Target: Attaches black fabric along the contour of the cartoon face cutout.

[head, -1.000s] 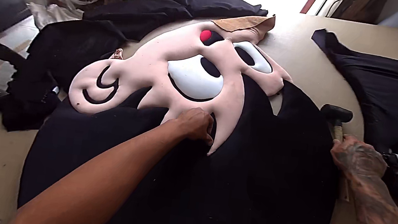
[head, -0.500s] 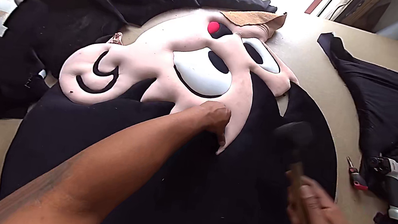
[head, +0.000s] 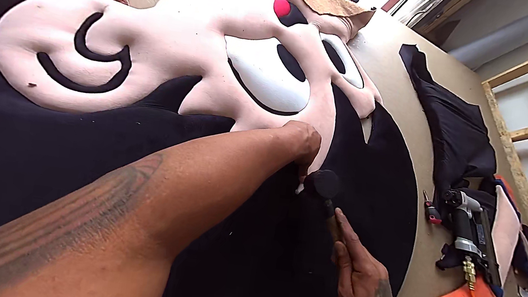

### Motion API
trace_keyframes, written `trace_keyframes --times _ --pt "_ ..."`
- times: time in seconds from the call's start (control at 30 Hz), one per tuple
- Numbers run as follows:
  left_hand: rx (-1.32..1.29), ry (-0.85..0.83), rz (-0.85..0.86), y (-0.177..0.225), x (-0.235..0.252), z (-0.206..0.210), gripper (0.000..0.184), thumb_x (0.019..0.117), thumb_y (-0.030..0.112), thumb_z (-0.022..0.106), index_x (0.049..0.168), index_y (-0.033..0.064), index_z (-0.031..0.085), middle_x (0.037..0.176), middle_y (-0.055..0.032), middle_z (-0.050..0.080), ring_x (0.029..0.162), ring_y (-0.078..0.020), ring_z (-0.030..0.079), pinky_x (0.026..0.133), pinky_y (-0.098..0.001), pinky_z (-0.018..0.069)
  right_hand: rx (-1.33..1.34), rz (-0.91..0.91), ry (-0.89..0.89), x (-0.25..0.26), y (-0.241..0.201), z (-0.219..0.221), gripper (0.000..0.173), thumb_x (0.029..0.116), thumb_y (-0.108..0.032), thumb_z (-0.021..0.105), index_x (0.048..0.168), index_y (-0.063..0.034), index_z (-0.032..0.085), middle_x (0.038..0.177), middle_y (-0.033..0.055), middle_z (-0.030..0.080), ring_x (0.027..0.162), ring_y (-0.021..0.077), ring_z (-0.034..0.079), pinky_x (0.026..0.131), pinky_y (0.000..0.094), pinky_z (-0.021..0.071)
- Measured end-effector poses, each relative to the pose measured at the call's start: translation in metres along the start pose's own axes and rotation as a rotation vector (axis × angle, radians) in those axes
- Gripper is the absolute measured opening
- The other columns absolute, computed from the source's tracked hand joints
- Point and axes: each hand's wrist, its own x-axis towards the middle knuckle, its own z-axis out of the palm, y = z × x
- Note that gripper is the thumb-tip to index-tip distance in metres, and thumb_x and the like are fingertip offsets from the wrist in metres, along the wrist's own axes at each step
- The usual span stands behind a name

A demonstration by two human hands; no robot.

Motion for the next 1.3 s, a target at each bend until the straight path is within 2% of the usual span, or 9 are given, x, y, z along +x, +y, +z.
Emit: trace_keyframes --times 0.2,0.37,0.53,0.7,0.8,0.9,1.07,1.23,1.3 --pt "0.011 -0.009 -0.039 0.007 0.002 -0.004 0.041 0.0799 0.044 0.082 0.086 0.0054 0.070 0.091 -0.0124 0.069 0.086 -0.0295 0.068 0.070 -0.0537 0.0542 -0.141 0.008 -0.059 0.001 -0.008 0.008 0.046 0.1071 -0.032 0.042 0.148 -0.0208 0.059 0.088 0.0005 0.071 0.066 0.0101 0.065 0.060 0.0296 0.0574" --pt "0.009 -0.027 -0.029 0.006 0.005 -0.005 0.047 0.0698 0.047 0.089 0.088 0.0068 0.072 0.091 -0.0115 0.070 0.087 -0.0290 0.068 0.071 -0.0531 0.0540 -0.031 0.017 0.053 0.002 -0.038 -0.014 0.050 0.1108 -0.034 0.039 0.148 -0.0052 0.055 0.094 0.0053 0.071 0.070 0.0077 0.064 0.061 0.0266 0.0580" --pt "0.048 0.024 -0.048 0.004 0.026 0.007 0.042 0.0719 0.050 0.084 0.081 0.0102 0.073 0.087 -0.0108 0.071 0.083 -0.0297 0.070 0.065 -0.0545 0.0550 -0.170 0.021 -0.034 0.003 -0.019 0.010 0.046 0.1067 -0.031 0.044 0.149 -0.0194 0.058 0.087 0.0017 0.069 0.064 0.0111 0.064 0.056 0.0305 0.0563" --pt "-0.004 -0.041 -0.003 0.005 0.007 -0.003 0.058 0.0642 0.056 0.091 0.089 0.0063 0.074 0.094 -0.0128 0.070 0.089 -0.0302 0.068 0.075 -0.0557 0.0542 0.028 0.028 0.110 0.003 -0.048 -0.023 0.053 0.1110 -0.034 0.039 0.151 -0.0006 0.049 0.092 0.0081 0.068 0.066 0.0085 0.062 0.058 0.0276 0.0565" --pt "-0.002 -0.033 -0.026 0.007 0.003 -0.003 0.054 0.0707 0.053 0.088 0.091 0.0049 0.072 0.096 -0.0138 0.070 0.091 -0.0310 0.068 0.073 -0.0548 0.0547 -0.140 0.044 0.015 -0.009 -0.020 0.020 0.047 0.1074 -0.030 0.044 0.149 -0.0124 0.056 0.087 0.0033 0.070 0.064 0.0127 0.065 0.057 0.0324 0.0575" --pt "-0.026 -0.029 -0.043 0.009 0.000 -0.005 0.037 0.0782 0.035 0.084 0.093 0.0035 0.071 0.100 -0.0161 0.069 0.095 -0.0334 0.068 0.073 -0.0560 0.0547 -0.197 0.007 0.002 0.009 -0.032 -0.004 0.045 0.1071 -0.030 0.044 0.147 -0.0160 0.059 0.087 0.0028 0.070 0.065 0.0127 0.065 0.056 0.0315 0.0568" --pt "0.086 -0.070 -0.030 0.006 0.031 0.002 0.058 0.0598 0.068 0.089 0.080 0.0150 0.077 0.086 -0.0063 0.073 0.083 -0.0259 0.070 0.068 -0.0520 0.0542 0.073 0.016 0.167 0.005 -0.063 -0.044 0.054 0.1112 -0.033 0.040 0.152 0.0009 0.045 0.090 0.0103 0.067 0.066 0.0090 0.062 0.057 0.0272 0.0561" --pt "0.033 -0.065 -0.059 0.014 0.015 -0.004 0.043 0.0763 0.045 0.084 0.091 0.0066 0.073 0.099 -0.0140 0.070 0.094 -0.0323 0.068 0.073 -0.0558 0.0544 -0.243 0.033 -0.028 -0.003 -0.016 0.013 0.046 0.1070 -0.032 0.044 0.149 -0.0191 0.057 0.083 0.0021 0.069 0.061 0.0149 0.065 0.053 0.0344 0.0558" --pt "0.114 -0.073 -0.073 0.012 0.035 0.003 0.036 0.0767 0.047 0.082 0.088 0.0135 0.076 0.097 -0.0105 0.073 0.092 -0.0301 0.070 0.070 -0.0542 0.0550 -0.061 0.046 -0.004 0.004 -0.028 -0.009 0.047 0.1092 -0.032 0.042 0.150 -0.0123 0.055 0.093 0.0027 0.072 0.067 0.0097 0.065 0.059 0.0296 0.0582"
